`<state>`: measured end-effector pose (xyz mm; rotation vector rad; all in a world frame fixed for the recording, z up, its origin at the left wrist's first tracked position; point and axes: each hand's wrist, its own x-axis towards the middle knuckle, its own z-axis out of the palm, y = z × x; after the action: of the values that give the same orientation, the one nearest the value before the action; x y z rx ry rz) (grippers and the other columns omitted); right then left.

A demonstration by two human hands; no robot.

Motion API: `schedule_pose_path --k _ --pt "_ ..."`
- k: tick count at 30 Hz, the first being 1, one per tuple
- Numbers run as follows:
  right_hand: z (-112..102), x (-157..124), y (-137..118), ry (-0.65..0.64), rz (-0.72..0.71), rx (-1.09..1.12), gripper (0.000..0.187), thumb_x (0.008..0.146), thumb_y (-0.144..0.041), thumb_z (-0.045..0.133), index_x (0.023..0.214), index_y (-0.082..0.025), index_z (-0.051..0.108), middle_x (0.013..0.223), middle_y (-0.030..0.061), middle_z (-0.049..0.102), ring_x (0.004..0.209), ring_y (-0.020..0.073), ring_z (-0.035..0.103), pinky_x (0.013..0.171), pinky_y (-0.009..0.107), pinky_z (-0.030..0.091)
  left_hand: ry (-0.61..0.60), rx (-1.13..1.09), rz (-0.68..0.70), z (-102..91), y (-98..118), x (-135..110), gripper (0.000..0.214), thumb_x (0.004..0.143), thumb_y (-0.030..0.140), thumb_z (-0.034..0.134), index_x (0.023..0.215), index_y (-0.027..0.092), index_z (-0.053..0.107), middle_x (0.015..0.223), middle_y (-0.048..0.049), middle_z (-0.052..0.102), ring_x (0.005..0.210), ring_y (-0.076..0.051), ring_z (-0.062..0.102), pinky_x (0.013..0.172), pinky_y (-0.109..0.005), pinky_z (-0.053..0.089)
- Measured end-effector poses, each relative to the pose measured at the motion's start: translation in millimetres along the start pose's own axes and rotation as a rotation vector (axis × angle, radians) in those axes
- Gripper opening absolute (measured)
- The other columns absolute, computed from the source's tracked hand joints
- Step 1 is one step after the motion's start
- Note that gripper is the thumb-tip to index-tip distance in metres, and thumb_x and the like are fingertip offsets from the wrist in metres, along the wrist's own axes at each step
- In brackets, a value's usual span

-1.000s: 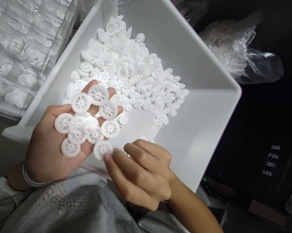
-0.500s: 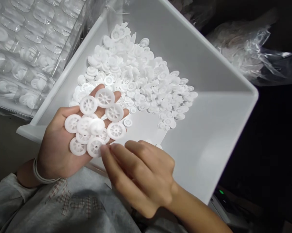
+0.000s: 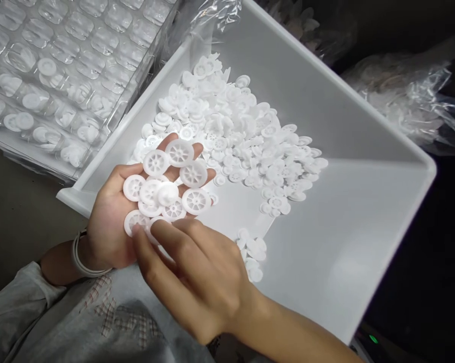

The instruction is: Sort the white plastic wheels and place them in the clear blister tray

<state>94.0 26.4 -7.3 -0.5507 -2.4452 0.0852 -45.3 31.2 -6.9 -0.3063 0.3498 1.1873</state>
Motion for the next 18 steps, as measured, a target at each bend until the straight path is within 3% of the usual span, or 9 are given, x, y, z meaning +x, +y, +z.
schedule_pose_path --k 8,15,18 --pt "-6.4 4.4 -4.2 -0.101 -0.043 -0.053 0.024 0.079 0.002 0.067 0.096 -0.014 0.07 0.093 0.002 0.058 0.076 0.0126 0.063 0.054 0.027 0.053 0.106 -0.051 -0.122 -1.6 2.1 -3.9 0.053 0.082 0.035 0.052 0.134 0.026 0.055 0.133 -0.0035 0.064 0.126 -0.028 0.058 0.104 -0.045 0.049" --pt "-12.4 8.3 -5.8 -0.175 -0.066 -0.025 0.023 0.081 0.003 0.063 0.098 -0.012 0.067 0.093 0.0044 0.06 0.081 0.0151 0.065 0.056 0.028 0.057 -0.011 -0.086 -0.112 -3.2 1.1 -2.0 0.051 0.084 0.035 0.049 0.135 0.028 0.055 0.138 -0.0008 0.061 0.128 -0.028 0.057 0.108 -0.046 0.046" --pt "-16.5 8.6 -7.0 -0.182 0.037 0.025 0.026 0.08 0.001 0.066 0.101 -0.014 0.064 0.096 0.0043 0.064 0.081 0.0148 0.066 0.061 0.028 0.059 -0.061 -0.084 -0.089 -1.9 2.3 -1.9 0.047 0.09 0.034 0.041 0.133 0.026 0.057 0.136 -0.0018 0.062 0.126 -0.027 0.058 0.111 -0.046 0.043"
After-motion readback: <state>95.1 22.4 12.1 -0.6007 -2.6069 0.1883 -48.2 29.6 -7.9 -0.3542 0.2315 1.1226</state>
